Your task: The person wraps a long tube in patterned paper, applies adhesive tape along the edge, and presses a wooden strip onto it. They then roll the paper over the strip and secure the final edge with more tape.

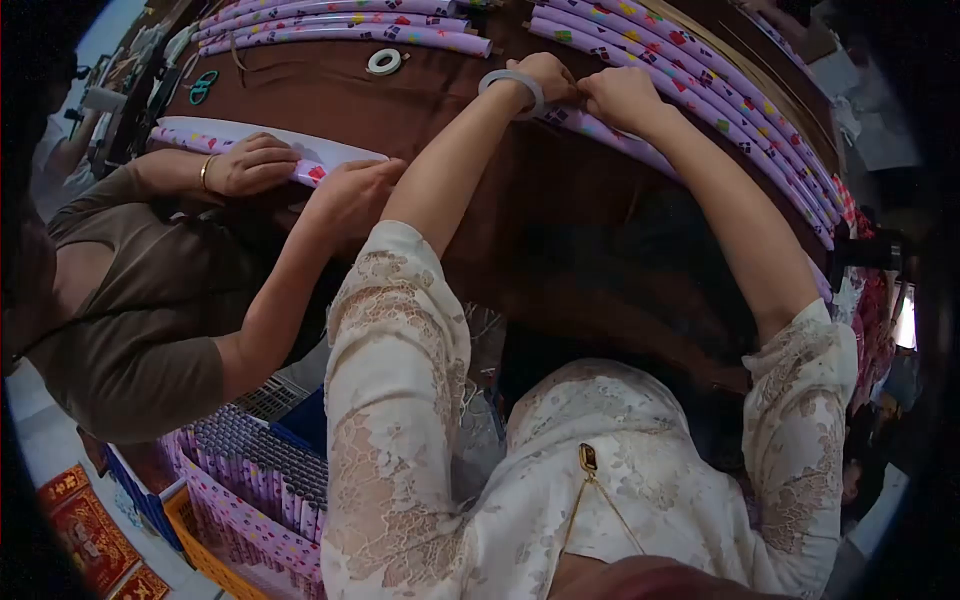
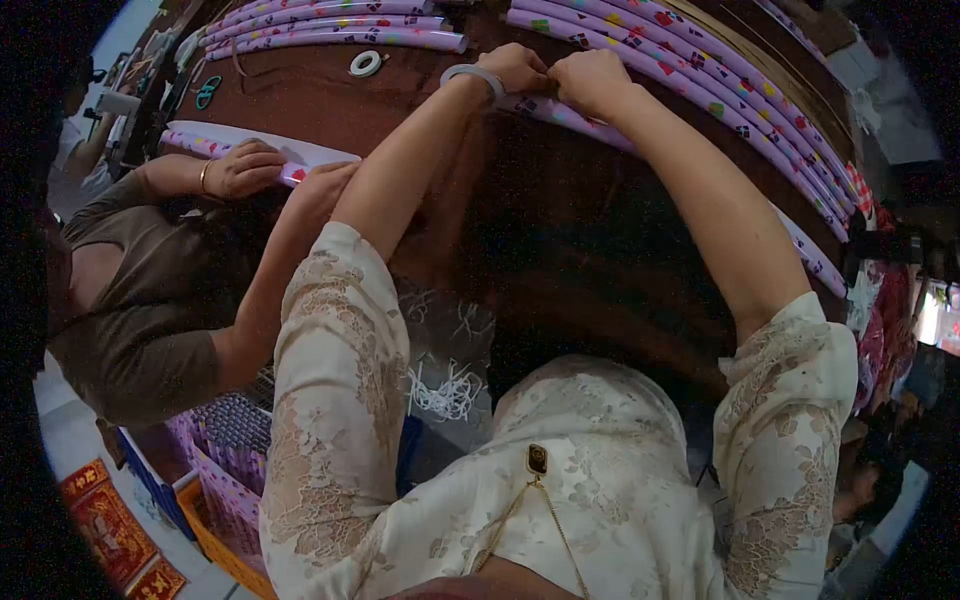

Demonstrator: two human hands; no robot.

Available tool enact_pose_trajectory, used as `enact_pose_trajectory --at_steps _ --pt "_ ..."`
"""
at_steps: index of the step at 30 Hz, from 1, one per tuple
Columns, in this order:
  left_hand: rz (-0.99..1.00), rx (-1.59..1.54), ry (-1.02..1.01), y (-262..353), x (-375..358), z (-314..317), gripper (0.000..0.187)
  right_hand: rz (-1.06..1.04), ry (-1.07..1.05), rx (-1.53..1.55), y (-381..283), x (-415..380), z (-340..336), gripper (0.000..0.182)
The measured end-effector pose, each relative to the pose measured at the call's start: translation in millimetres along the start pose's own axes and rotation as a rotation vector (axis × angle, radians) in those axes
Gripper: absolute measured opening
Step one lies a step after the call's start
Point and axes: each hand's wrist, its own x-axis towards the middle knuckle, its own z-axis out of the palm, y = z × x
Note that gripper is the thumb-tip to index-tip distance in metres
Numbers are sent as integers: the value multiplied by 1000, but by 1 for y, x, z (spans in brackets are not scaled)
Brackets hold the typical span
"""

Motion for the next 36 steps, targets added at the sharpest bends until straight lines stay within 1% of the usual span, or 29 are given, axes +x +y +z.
enact_pose_trajectory --at_steps 1,4,5,9,11,12,22,28,30,31,32,34,35,36 --pt "15 -6 -2 -2 1 1 41 -31 25 13 0 -2 -2 22" --pt "60 30 18 3 -4 -5 39 -54 50 -44 3 -9 -4 21" --pt "92 45 26 1 -2 -3 41 -60 63 -41 4 -11 -2 19" --pt "83 51 32 0 -4 -2 42 -89 132 -39 2 -14 1 17" --pt "113 83 -1 -1 -3 -2 41 -57 87 -57 2 -14 0 18" --pt "111 62 56 -2 -1 2 30 -62 98 -12 3 -15 0 17" --pt "122 103 34 -3 0 1 31 -29 133 48 6 -17 4 22" --pt "125 80 28 1 -5 -1 24 2 149 91 7 -22 2 19" --pt "152 52 25 -4 -1 3 20 -36 206 135 13 -23 1 14" --pt "185 46 41 -9 2 5 18 19 123 143 17 -24 0 17" --pt "182 41 36 -7 1 2 18 29 136 140 21 -24 -5 17" --pt "195 23 12 -6 -3 0 19 64 164 248 26 -34 -7 17" --pt "208 30 7 -3 -4 -3 19 75 174 255 29 -39 -13 17" --pt "182 21 -1 -1 -6 -3 19 89 176 258 33 -46 -19 17"
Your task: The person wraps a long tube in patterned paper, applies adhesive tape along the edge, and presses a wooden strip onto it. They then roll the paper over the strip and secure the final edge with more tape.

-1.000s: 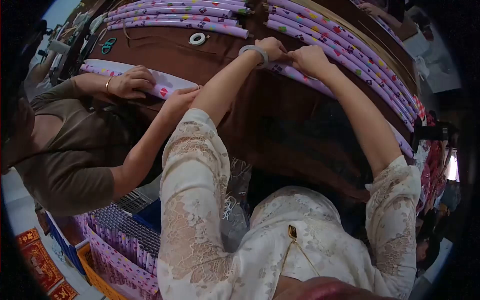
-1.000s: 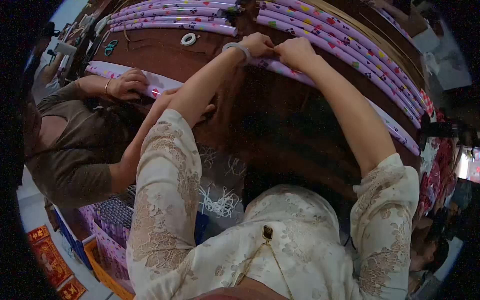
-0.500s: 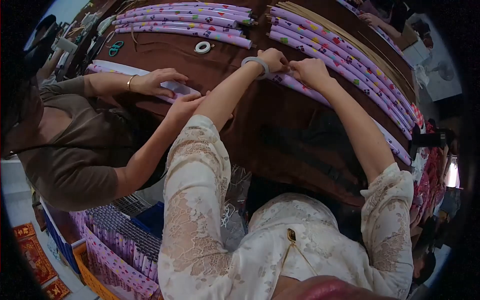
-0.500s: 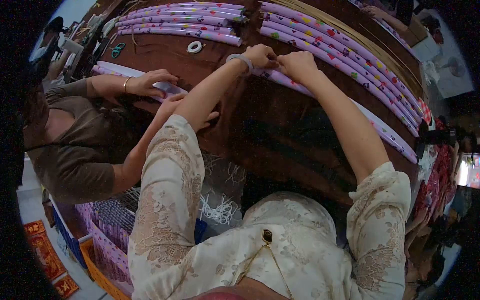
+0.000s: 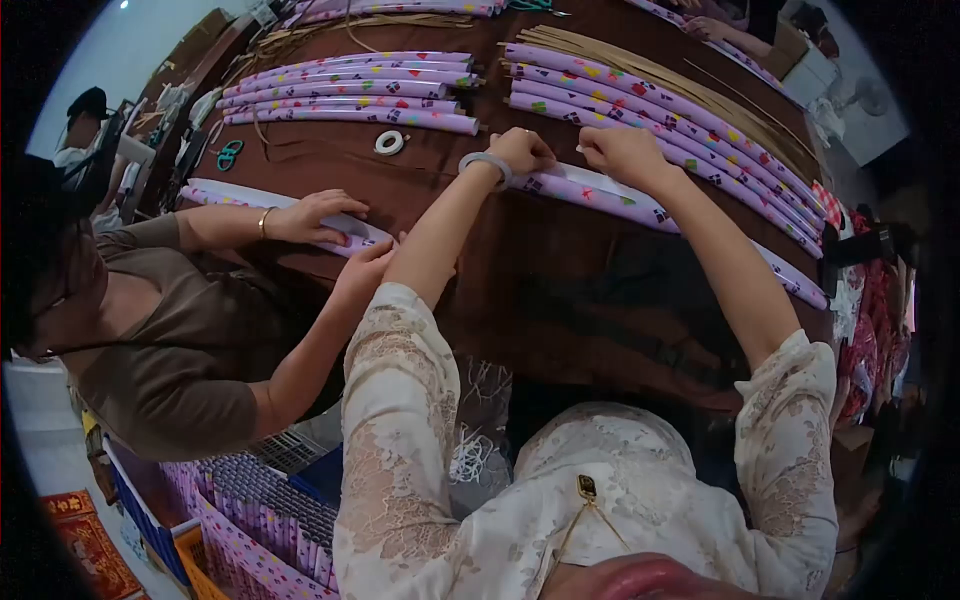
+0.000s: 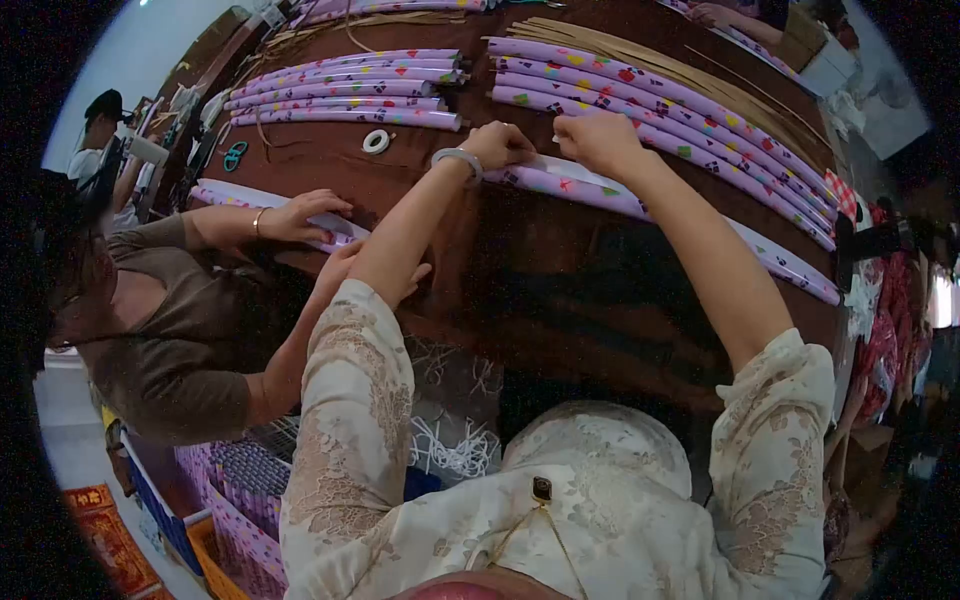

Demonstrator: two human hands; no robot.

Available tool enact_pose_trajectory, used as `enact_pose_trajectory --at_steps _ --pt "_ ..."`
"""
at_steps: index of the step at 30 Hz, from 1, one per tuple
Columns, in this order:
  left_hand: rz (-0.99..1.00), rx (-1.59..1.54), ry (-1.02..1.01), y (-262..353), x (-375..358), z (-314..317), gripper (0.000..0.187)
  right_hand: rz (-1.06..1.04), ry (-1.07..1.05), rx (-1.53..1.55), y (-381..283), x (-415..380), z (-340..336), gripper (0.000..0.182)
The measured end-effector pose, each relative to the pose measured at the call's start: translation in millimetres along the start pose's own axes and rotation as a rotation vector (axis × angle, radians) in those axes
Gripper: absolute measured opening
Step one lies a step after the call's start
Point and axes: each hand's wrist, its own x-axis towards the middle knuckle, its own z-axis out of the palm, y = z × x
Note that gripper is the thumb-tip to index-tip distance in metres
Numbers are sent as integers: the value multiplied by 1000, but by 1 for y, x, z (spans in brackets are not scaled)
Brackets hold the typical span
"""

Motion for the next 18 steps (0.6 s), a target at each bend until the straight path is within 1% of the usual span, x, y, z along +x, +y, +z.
enact_pose_trajectory --at_steps 2,3,5,6,8,10,12,14,15,16,18 --pt "-24 -37 -49 3 -1 -4 22 75 72 -15 4 -11 -17 18" --pt "-18 -32 -54 2 1 -4 22 58 106 43 9 -18 -25 21" --pt "-42 -37 -88 -3 4 -2 23 109 120 81 15 -39 -46 24" --pt "-38 -34 -91 -2 4 -4 23 100 154 140 23 -53 -52 25" --pt "-21 -2 -109 1 2 -7 25 107 259 173 34 -88 -65 21" --pt "-4 30 -128 -1 2 -8 26 186 263 171 42 -124 -83 21" --pt "40 35 -131 -7 5 -6 28 330 292 195 59 -164 -86 21" --pt "46 37 -159 -10 11 -7 29 418 348 216 76 -203 -90 23" --pt "44 36 -181 -11 11 -7 30 453 389 190 88 -224 -86 24" --pt "-27 -23 -193 -7 10 -8 31 490 431 165 102 -246 -81 26" --pt "-11 -39 -229 -8 11 -11 31 605 439 196 117 -286 -76 29"
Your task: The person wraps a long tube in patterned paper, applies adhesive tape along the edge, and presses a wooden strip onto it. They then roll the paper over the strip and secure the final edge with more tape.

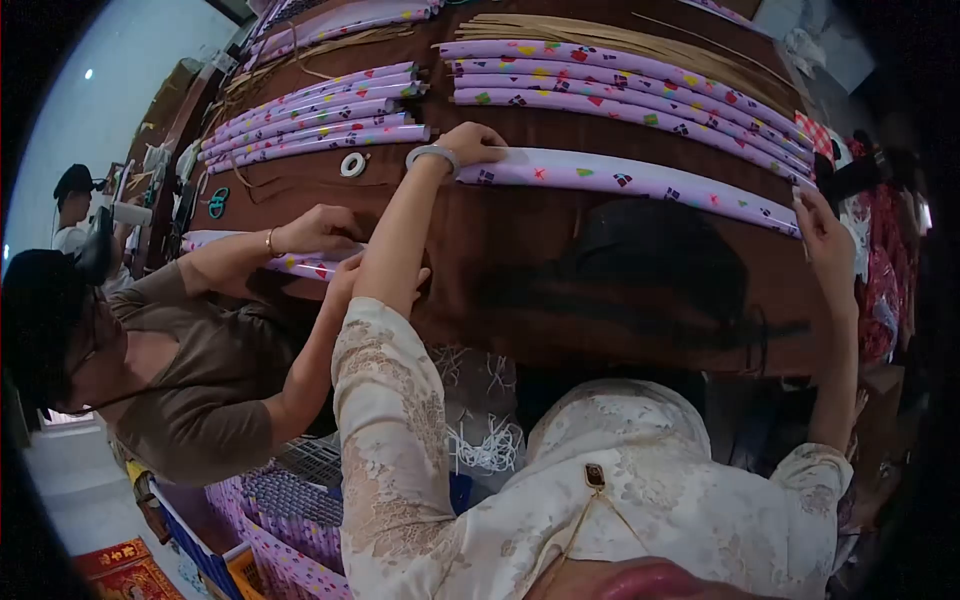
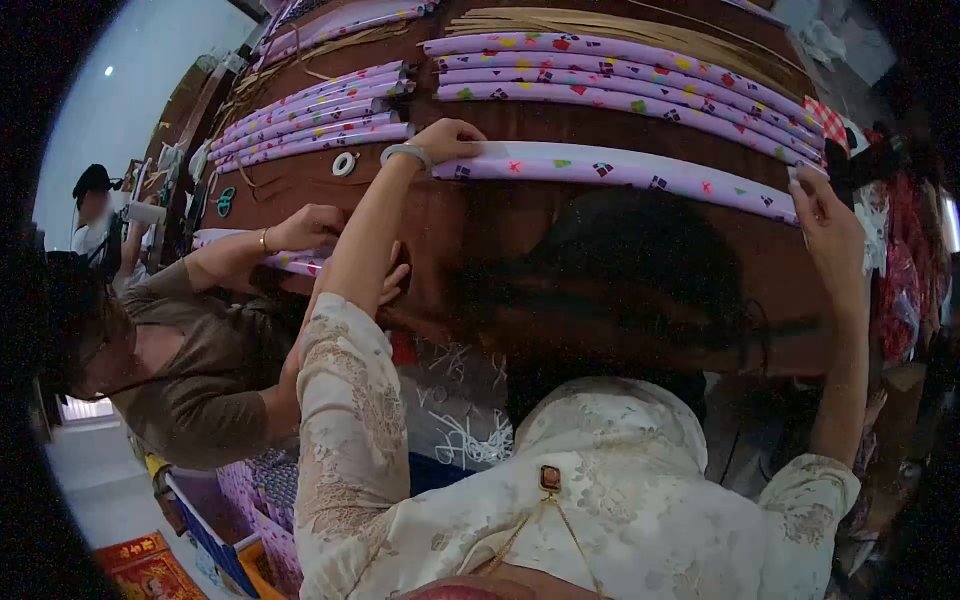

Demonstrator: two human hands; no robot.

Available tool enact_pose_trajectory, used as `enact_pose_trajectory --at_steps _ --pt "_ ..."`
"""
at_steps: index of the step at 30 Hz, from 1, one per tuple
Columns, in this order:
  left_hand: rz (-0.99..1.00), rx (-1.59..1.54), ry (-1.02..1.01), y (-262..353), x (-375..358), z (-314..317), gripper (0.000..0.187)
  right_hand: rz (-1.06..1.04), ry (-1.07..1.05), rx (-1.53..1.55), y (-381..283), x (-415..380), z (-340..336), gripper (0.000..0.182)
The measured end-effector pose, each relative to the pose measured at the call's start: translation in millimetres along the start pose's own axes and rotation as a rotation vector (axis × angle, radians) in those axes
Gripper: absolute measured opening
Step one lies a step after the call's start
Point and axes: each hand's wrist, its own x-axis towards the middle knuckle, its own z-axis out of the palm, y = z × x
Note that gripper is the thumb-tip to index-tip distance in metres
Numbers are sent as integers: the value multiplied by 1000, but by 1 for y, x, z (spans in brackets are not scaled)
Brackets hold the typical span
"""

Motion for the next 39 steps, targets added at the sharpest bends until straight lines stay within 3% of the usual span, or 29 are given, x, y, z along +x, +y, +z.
enact_pose_trajectory --at_steps 1,5,9,11,12,16,20,22,26,27,29,30,32,33,35,37,39 --pt "21 -22 -24 1 1 -2 32 156 -38 -3 4 -12 -12 32" --pt "6 -28 2 8 -1 -1 34 136 116 -164 96 -59 -26 34" --pt "34 92 48 -3 3 1 33 274 168 -268 120 -98 -35 32" --pt "7 154 33 -2 1 -2 33 206 236 -263 146 -118 -29 43" --pt "93 141 25 -10 3 -4 26 225 215 -387 148 -124 -30 51" --pt "-84 102 9 -8 1 -6 26 247 120 -659 191 -149 -23 73" --pt "-123 112 12 1 2 -8 26 257 263 -654 223 -143 -17 70" --pt "-156 114 43 -8 1 -6 27 35 496 -687 234 -129 -17 66" --pt "-201 82 78 0 -2 -4 25 90 450 -700 267 -114 8 53" --pt "-201 63 76 -3 -1 -4 26 122 388 -728 271 -117 18 41" --pt "-235 72 87 -11 0 -4 28 34 544 -709 286 -118 32 36" --pt "-247 85 103 -15 0 -3 29 376 285 -779 265 -118 24 37" --pt "-176 113 131 0 -5 -1 30 311 314 -829 265 -119 24 41" --pt "-209 104 135 10 -8 0 30 451 209 -806 248 -114 18 44" --pt "-260 11 114 9 -8 0 30 533 162 -773 262 -113 20 48" --pt "-169 141 144 25 -13 0 30 539 183 -770 270 -115 21 48" --pt "-204 52 122 21 -14 0 29 561 232 -726 262 -112 21 46"
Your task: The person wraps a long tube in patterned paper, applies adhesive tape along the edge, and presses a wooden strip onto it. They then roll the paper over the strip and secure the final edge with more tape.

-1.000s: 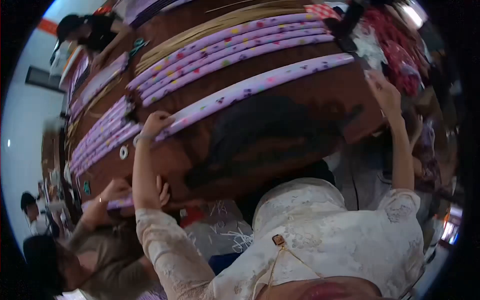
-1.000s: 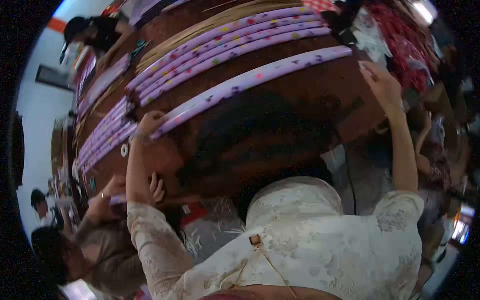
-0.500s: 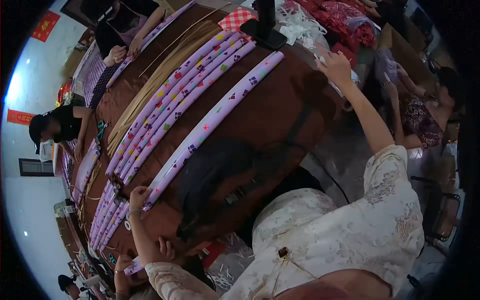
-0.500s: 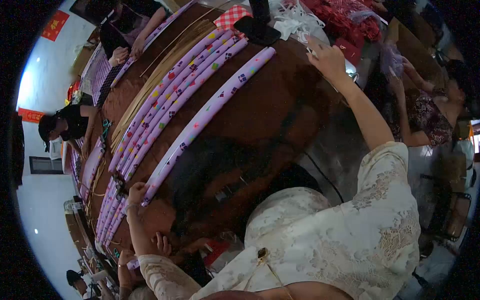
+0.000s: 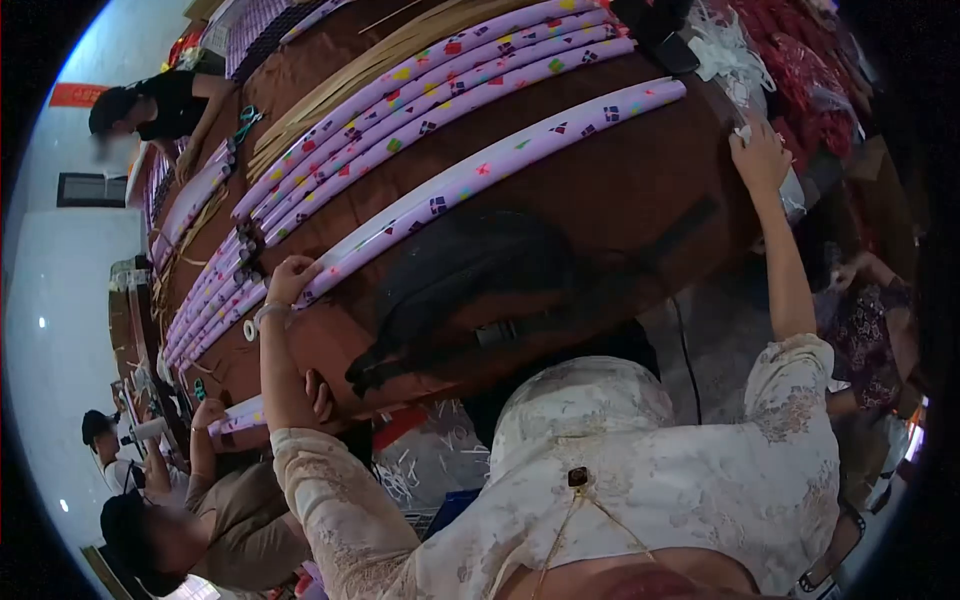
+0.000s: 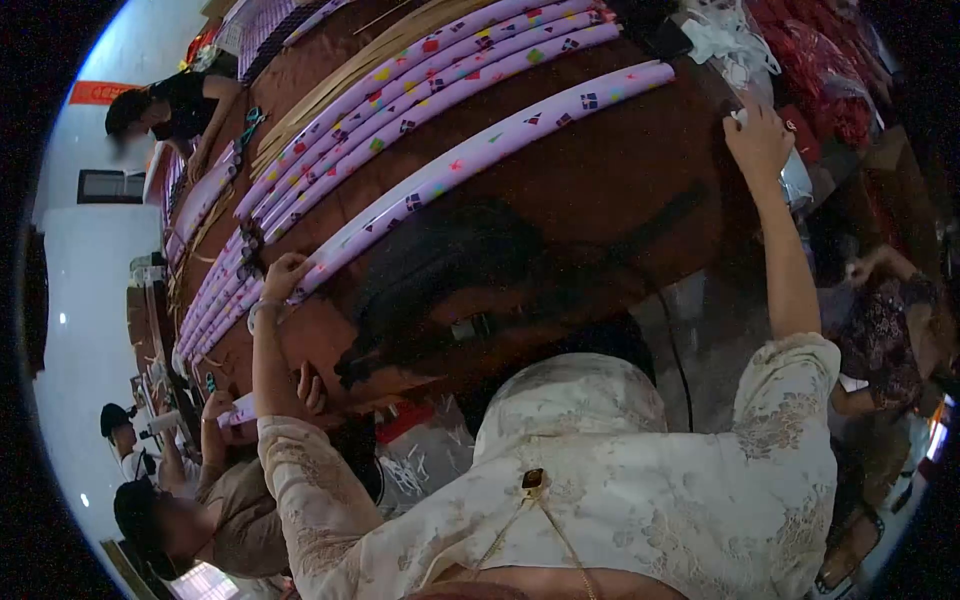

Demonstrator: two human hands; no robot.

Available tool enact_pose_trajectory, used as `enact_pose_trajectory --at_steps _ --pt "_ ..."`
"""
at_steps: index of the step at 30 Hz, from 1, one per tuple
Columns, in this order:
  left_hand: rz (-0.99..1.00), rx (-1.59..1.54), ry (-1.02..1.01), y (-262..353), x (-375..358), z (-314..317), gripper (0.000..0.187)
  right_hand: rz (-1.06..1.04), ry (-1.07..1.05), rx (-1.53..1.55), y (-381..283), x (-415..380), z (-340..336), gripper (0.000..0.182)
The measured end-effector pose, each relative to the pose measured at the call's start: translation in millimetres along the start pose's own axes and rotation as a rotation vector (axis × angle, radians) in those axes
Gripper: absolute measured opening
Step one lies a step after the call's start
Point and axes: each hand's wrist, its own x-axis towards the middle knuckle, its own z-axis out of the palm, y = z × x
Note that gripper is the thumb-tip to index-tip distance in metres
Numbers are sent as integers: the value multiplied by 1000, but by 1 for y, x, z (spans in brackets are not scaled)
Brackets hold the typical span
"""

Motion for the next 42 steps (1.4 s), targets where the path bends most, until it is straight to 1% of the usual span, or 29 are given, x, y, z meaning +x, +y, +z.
enact_pose_trajectory --at_steps 2,3,4,6,7,8,9,11,12,13,14,15,17,19,20,21,22,23,25,28,29,30,32,34,36,38,39,41,42 --pt "12 26 10 4 -2 1 28 33 -105 -78 9 5 17 48" --pt "-4 12 -10 6 -2 0 28 56 -189 -75 7 5 11 49" --pt "-13 -3 -30 7 -3 -1 28 41 -186 -70 1 3 7 49" --pt "-29 -52 -62 11 -10 -1 26 99 -134 -114 0 2 -3 50" --pt "-51 -100 -29 9 -10 1 26 18 50 -71 18 0 25 46" --pt "-63 -147 -6 8 -7 3 27 -71 139 19 10 -4 11 39" --pt "-27 6 37 6 -4 3 25 -152 225 97 -9 -10 -11 33" --pt "98 -59 -5 -11 4 4 25 -314 156 382 -36 -18 -31 20" --pt "131 -24 17 -15 6 6 25 -391 153 578 -55 -23 -39 13" --pt "163 11 47 -18 6 5 24 -497 98 639 -71 -26 -48 13" --pt "121 -60 8 -20 6 4 24 -579 11 633 -87 -26 -63 15" --pt "72 -127 -28 -20 6 4 23 -622 77 659 -103 -33 -57 19" --pt "61 -120 -3 -5 -2 4 22 -761 93 674 -132 -27 -69 26" --pt "112 -131 -5 -10 2 4 21 -845 134 716 -158 -18 -73 34" --pt "94 -140 -14 -9 1 4 21 -840 138 715 -169 -12 -73 34" --pt "72 -148 -21 -9 -1 3 21 -891 69 728 -178 -6 -72 36" --pt "111 -21 27 -25 8 5 22 -944 -1 745 -185 0 -70 38" --pt "100 -16 33 -25 6 4 22 -957 -84 724 -191 3 -64 42" --pt "199 34 73 -15 2 4 24 -1005 -146 660 -197 7 -57 40" --pt "129 7 38 -16 2 5 28 -1042 -119 638 -199 8 -47 36" --pt "126 -1 51 -16 2 6 29 -1031 -163 619 -197 8 -51 35" --pt "102 63 49 3 -4 6 31 -1024 -205 598 -195 10 -55 34" --pt "50 -25 16 15 -8 9 32 -1060 -128 542 -186 11 -51 33" --pt "218 87 -12 15 -2 11 33 -1061 -126 520 -177 15 -51 33" --pt "153 -29 -73 23 -2 11 31 -1044 -116 503 -172 14 -57 34" --pt "132 -56 -119 10 7 11 29 -1061 -119 535 -172 13 -59 34" --pt "123 43 -135 22 3 6 31 -1034 -132 518 -173 13 -62 33" --pt "33 -195 -245 16 4 3 32 -998 -145 525 -174 12 -59 33" --pt "78 -22 -265 19 6 -2 28 -1014 -144 539 -176 12 -59 33"
